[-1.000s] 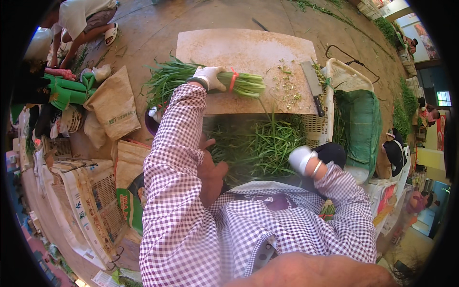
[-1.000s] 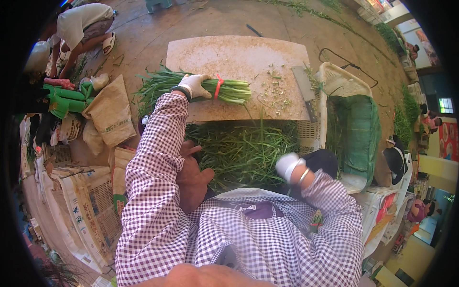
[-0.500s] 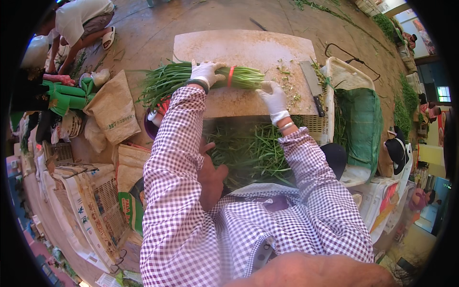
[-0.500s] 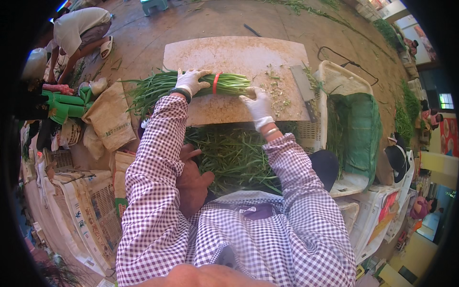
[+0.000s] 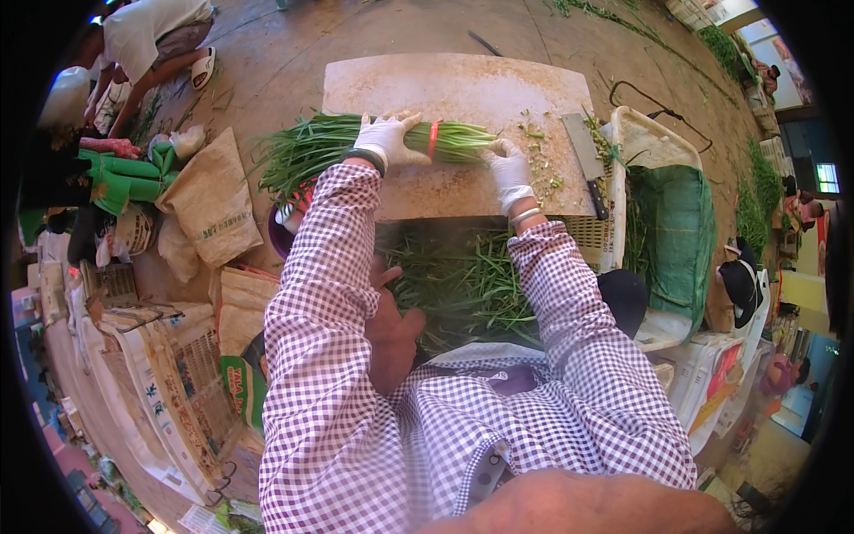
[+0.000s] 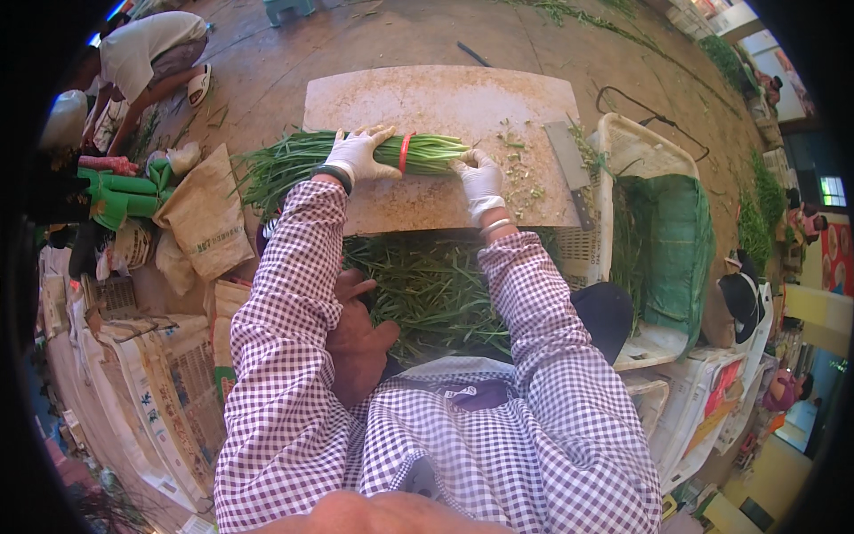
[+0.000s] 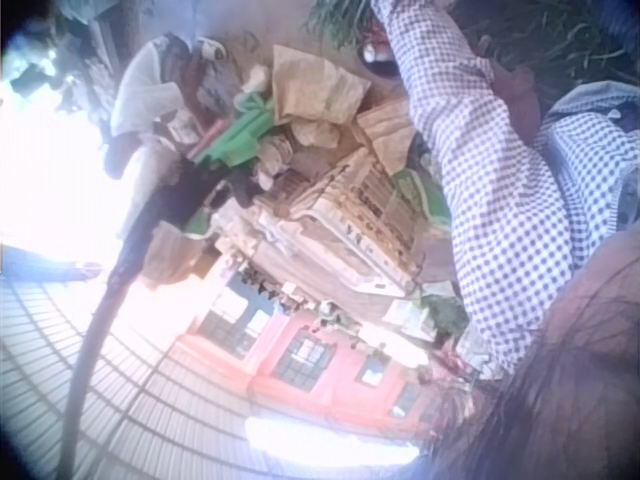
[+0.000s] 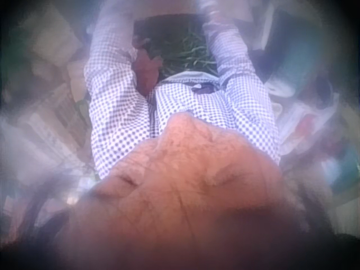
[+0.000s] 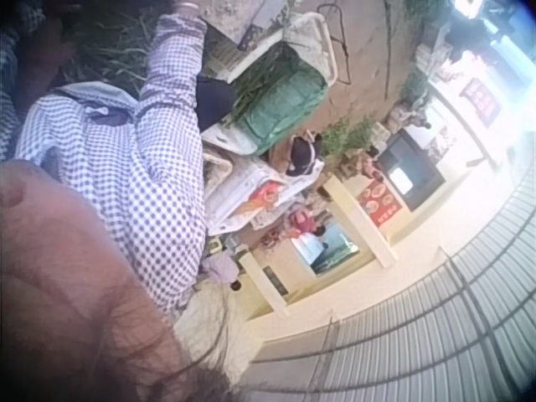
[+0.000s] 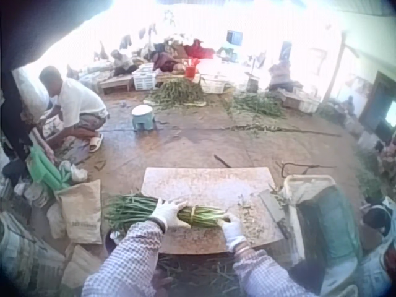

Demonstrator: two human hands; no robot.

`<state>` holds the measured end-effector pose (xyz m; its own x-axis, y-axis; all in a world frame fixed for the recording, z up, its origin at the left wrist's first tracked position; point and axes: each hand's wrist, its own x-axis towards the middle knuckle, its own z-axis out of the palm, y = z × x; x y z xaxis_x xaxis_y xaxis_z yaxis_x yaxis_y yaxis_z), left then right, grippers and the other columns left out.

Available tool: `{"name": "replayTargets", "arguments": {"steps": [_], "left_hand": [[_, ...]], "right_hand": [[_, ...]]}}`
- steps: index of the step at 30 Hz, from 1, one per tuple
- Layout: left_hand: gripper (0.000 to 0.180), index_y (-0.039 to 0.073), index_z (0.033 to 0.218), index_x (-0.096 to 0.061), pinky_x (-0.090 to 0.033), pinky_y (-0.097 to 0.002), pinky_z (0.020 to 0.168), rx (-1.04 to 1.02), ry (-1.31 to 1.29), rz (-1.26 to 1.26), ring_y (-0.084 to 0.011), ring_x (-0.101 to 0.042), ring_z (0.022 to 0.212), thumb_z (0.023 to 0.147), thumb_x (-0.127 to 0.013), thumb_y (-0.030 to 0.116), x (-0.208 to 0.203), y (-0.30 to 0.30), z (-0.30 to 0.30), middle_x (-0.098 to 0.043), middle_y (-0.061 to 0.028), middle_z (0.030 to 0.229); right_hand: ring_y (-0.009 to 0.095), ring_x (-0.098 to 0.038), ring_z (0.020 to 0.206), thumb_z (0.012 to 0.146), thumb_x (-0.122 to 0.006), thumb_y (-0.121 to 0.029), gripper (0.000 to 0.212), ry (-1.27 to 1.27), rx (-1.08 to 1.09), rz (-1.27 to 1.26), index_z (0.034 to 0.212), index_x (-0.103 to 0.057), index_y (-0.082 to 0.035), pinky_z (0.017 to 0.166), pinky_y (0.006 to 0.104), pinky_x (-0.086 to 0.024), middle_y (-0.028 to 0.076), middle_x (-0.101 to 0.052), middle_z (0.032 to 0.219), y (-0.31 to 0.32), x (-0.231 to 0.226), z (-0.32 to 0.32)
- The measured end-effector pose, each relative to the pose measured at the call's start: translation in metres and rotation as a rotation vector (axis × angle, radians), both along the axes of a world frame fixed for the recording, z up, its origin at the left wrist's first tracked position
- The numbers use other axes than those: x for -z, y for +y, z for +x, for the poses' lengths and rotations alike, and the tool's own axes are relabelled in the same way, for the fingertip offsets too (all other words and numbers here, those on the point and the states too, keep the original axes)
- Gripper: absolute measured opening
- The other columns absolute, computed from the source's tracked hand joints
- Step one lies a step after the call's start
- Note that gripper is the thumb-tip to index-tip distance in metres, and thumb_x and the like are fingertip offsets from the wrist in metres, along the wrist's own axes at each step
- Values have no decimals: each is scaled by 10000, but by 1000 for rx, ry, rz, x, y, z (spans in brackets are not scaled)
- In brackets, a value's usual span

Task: The person bundles chives by hand, secures them with a red tie, and uses a large knife to trim the ends on a wooden board before placing the bundles into a plastic crate.

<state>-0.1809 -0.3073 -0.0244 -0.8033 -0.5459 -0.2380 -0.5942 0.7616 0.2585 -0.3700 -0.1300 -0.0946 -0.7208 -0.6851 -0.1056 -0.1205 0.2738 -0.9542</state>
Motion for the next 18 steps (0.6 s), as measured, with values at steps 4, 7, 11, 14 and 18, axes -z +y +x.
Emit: {"name": "replayTargets", "arguments": {"steps": [4,7,11,14,18], "left_hand": [[907,240,1415,-438,-219,-620,1119,32,-9,-118,-260,-414,1342,620,-828,438,2,3,0,-487,-80,1414],[882,236,1397,-450,-271,-585,1105,16,-37,-151,-268,-501,1256,612,-834,361,4,3,-1,-564,-85,1310],[767,206,1311,-551,-396,-464,1037,-18,-44,-133,-275,-613,1105,601,-821,314,7,0,-7,-659,-120,1129],[713,164,1249,-618,-473,-396,946,-4,-84,67,-286,-655,1022,579,-824,294,-17,0,-8,-693,-143,1055],[693,122,1189,-668,-507,-381,893,-21,-182,443,-306,-670,982,560,-846,351,-20,0,20,-706,-158,1046]], "right_hand": [[85,-552,703,803,-777,-148,168,0,-28,-24,892,-672,-52,653,262,-482,-4,-648,778,-1,13,-8],[90,-554,704,807,-776,-158,175,-16,-38,-19,901,-672,-52,656,263,-482,-6,-649,782,0,19,-12],[72,-537,687,818,-769,-154,160,-78,-25,-25,899,-674,-54,626,242,-461,-14,-651,790,-1,19,-13],[46,-502,648,835,-757,-153,138,-223,-33,-103,894,-675,-59,576,218,-421,-27,-643,772,4,11,-14],[41,-485,591,862,-734,-168,113,-263,-137,-105,867,-681,-68,530,217,-394,-45,-606,707,16,-31,-1]]}}
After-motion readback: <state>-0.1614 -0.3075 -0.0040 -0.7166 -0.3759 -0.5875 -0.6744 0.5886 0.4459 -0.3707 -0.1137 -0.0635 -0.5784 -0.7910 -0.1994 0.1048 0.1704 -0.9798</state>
